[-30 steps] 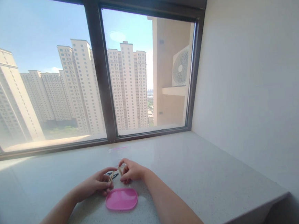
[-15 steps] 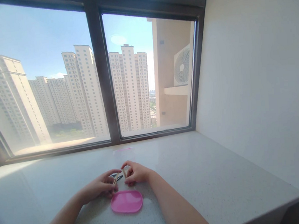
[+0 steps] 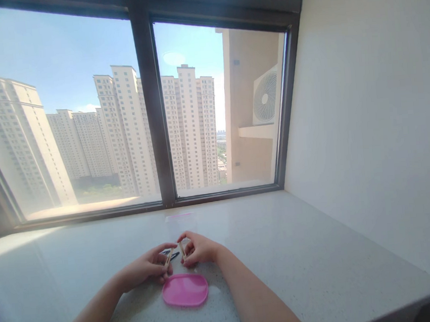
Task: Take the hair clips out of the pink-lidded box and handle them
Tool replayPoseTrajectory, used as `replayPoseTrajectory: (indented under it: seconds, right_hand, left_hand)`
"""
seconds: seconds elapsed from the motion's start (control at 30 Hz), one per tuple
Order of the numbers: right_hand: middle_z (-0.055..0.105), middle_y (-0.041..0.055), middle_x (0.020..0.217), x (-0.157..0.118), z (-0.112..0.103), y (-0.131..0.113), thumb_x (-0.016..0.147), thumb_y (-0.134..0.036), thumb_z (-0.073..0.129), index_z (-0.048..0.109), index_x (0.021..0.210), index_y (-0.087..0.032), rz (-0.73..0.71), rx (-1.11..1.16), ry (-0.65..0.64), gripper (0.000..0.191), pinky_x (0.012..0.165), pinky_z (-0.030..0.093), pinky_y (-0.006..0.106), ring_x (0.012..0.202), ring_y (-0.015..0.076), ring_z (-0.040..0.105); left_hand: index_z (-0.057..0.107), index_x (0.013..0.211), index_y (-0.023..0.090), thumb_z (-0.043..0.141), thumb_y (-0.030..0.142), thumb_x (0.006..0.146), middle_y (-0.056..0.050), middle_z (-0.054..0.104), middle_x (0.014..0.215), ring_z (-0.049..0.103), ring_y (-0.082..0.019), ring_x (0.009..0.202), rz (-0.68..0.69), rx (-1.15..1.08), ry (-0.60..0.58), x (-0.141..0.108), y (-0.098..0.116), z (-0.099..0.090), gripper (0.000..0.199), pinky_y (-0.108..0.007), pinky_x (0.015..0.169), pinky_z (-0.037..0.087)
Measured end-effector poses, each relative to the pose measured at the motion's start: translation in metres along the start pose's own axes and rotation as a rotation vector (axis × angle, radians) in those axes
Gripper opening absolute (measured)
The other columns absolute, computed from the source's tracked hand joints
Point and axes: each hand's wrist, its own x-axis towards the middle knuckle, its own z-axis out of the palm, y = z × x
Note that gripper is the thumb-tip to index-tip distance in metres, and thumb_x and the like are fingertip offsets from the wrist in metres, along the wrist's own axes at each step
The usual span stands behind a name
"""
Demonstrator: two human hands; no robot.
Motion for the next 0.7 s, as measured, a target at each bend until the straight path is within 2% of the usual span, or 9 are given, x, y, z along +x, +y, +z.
replayPoseTrajectory:
  seconds: [0.53,0.7]
  right_hand:
    - [0.066,0.0007,0.076,-0.0031,0.0011,-0.0038,0.051,-0.011,0.079,0.043,0.122,-0.020,0.003,-0.008,0.007,0.080,0.060,0.049,0.026,0.064,0.0142,0.062]
    - [0.061,-0.0030,0.070,-0.0016,0.0014,-0.0019,0.050,-0.010,0.079,0.045,0.119,-0.020,0.015,0.009,0.028,0.078,0.060,0.049,0.026,0.066,0.0163,0.064]
  left_hand:
    - [0.040,0.132,0.024,0.069,0.016,0.066,-0.003,0.065,0.082,0.061,-0.014,0.066,0.002,-0.002,-0.009,0.0005,0.0017,0.0007,0.072,-0.028,0.066,0.047]
    - [0.039,0.131,0.022,0.068,0.015,0.067,-0.003,0.065,0.082,0.061,-0.014,0.066,0.011,-0.019,-0.004,0.0016,-0.0012,-0.0002,0.071,-0.028,0.065,0.047]
